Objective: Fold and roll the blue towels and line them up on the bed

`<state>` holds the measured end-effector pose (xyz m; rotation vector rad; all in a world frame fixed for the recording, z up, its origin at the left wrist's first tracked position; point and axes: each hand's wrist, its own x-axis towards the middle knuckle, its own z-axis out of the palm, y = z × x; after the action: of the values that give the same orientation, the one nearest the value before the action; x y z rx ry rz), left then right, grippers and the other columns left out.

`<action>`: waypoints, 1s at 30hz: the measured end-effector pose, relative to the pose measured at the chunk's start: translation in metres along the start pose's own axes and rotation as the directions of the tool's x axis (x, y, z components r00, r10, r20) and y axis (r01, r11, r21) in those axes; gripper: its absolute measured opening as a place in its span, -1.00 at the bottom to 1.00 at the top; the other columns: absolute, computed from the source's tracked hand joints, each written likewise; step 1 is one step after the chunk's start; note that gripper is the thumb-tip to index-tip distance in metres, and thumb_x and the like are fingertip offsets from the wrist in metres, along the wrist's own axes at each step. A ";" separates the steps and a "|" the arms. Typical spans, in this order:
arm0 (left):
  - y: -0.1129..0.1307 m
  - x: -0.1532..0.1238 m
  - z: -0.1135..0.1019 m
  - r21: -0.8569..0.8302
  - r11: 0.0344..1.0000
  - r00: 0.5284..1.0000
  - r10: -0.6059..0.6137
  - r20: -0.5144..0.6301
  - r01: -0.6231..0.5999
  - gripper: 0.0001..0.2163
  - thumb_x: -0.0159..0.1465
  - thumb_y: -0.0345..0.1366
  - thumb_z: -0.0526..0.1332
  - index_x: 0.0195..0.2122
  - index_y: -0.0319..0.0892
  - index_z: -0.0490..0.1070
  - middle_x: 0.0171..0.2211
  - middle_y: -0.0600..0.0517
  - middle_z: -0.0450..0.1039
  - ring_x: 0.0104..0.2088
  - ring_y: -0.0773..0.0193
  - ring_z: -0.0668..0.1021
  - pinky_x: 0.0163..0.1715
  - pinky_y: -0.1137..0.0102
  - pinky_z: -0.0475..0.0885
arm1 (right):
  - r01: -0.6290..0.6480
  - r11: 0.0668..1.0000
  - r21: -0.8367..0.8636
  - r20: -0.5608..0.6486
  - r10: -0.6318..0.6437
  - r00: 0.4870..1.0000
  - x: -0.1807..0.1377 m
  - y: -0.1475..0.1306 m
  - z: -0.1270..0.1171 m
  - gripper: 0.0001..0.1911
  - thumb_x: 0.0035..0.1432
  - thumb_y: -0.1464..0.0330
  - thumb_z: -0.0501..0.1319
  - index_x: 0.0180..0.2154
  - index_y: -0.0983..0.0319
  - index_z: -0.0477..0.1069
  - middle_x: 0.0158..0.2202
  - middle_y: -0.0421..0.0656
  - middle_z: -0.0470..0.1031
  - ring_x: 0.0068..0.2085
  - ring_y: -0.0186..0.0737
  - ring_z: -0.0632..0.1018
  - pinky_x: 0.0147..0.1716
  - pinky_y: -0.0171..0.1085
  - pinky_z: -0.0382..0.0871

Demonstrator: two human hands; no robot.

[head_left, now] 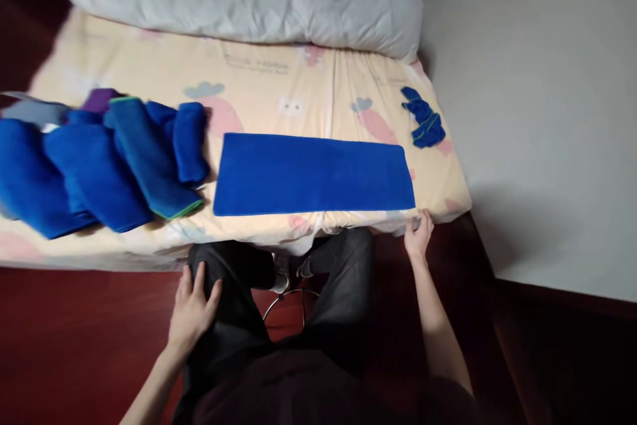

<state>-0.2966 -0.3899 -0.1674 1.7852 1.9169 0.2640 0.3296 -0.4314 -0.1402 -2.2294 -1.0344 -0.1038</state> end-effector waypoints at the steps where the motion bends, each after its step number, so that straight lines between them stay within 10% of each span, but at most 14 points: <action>1: 0.003 -0.004 0.000 0.029 1.000 1.000 0.001 0.008 -0.001 -0.12 0.28 -0.01 0.24 0.63 0.08 0.04 0.61 -0.08 0.03 0.58 -0.32 0.14 0.47 -0.19 0.27 | 0.010 0.994 0.110 0.008 -0.011 1.000 -0.014 -0.017 0.007 -0.46 0.37 0.17 0.13 0.23 0.32 0.48 0.32 0.27 0.48 0.39 0.16 0.45 0.43 0.18 0.28; 6: 0.030 -0.014 0.004 0.168 0.983 0.996 -0.066 -0.055 0.074 -0.17 0.40 0.02 0.15 0.62 -0.25 0.04 0.60 -0.43 -0.07 0.53 -0.52 0.19 0.39 -0.28 0.30 | -0.324 0.683 0.655 0.295 0.164 0.941 -0.082 -0.121 0.062 -0.52 0.31 0.01 0.25 -0.02 0.28 0.56 -0.09 0.11 0.70 -0.16 -0.03 0.70 -0.05 -0.05 0.62; 11: 0.040 -0.019 0.005 0.226 0.972 0.997 -0.058 -0.054 0.069 -0.22 0.52 0.06 -0.01 0.61 -0.37 0.00 0.58 -0.52 -0.08 0.51 -0.51 0.23 0.36 -0.26 0.33 | -0.632 0.254 0.732 0.615 0.152 0.773 -0.119 -0.192 0.099 -0.48 0.19 0.02 0.38 0.01 0.27 0.53 -0.28 -0.07 0.72 -0.40 -0.21 0.65 -0.29 -0.24 0.57; 30: 0.038 -0.016 -0.005 0.182 0.972 0.988 -0.137 -0.071 0.148 -0.19 0.47 0.10 -0.03 0.61 -0.35 0.03 0.55 -0.52 0.00 0.45 -0.56 0.30 0.29 -0.32 0.39 | -0.767 -0.275 0.580 0.813 0.255 0.524 -0.111 -0.223 0.117 -0.86 0.28 0.33 0.31 -0.14 0.17 0.42 -0.16 -0.13 0.74 -0.21 -0.28 0.72 -0.11 -0.28 0.63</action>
<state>-0.2657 -0.3998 -0.1424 1.7610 2.1625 0.0889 0.0739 -0.3306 -0.1472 -1.0070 0.1467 1.2365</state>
